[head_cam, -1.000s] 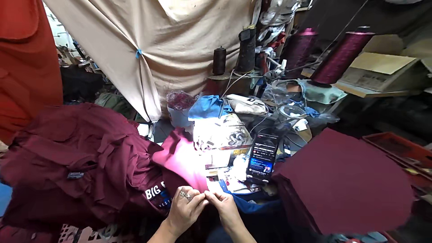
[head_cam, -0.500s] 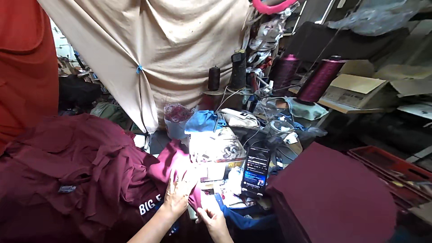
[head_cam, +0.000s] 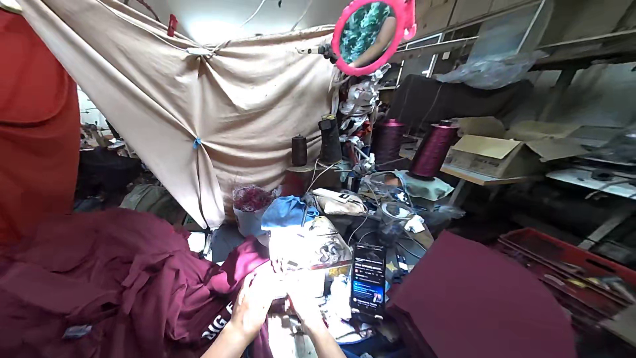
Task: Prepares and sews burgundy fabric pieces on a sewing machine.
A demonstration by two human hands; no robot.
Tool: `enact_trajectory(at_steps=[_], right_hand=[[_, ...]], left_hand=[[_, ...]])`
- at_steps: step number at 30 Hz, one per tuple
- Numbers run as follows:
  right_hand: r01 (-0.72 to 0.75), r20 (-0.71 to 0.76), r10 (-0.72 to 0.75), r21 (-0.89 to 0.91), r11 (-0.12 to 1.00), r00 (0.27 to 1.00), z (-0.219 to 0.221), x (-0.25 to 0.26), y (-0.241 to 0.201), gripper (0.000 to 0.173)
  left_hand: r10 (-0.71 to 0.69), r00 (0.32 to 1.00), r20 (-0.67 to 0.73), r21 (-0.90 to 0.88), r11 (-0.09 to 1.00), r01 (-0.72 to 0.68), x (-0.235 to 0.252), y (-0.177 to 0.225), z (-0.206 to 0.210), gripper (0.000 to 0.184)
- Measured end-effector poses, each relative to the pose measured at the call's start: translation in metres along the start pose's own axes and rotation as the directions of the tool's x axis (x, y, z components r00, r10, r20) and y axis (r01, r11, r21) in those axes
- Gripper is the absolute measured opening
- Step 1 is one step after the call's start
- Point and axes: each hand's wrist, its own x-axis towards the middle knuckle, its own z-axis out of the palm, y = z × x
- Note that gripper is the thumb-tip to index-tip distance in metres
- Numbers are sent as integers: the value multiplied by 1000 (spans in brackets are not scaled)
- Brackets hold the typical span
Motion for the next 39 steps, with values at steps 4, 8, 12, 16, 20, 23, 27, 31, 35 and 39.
enact_trajectory(at_steps=[4,8,12,16,20,23,27,31,35,39], right_hand=[[-1,12,1,34,999,1000,-2,0,2,20],[-69,48,69,11,998,996,-5,-5,2,23],[-112,106,111,1,994,988,-7,-4,-1,25],[-39,13,41,-103,994,999,-5,-7,9,23],[209,-10,-225,-337,918,974,-11,-14,6,47],[343,209,-280,-402,849,937,-19,-21,-4,34],[360,364,-184,-506,784,913,-30,-25,-3,34],[228,188,-137,-663,713,973,-41,-28,-14,45],[179,103,-148,-682,709,984,-39,-32,-17,47],[236,201,-145,-577,782,969,-36,-38,8,41]], left_hand=[[-40,993,109,-10,999,42,7,0,-2,31],[-328,741,586,73,932,355,39,7,-14,51],[-391,656,646,133,904,407,54,10,-15,50],[-391,681,620,108,901,420,45,11,-17,49],[-299,867,399,-31,940,339,11,20,-24,42],[-192,918,348,-45,974,220,-3,32,-42,38],[-213,835,508,-40,962,270,-4,44,-62,36],[-267,835,481,-91,932,351,-5,44,-49,24],[-310,879,364,-78,930,360,-8,47,-39,21],[-274,959,65,-128,951,281,-14,58,-53,12]])
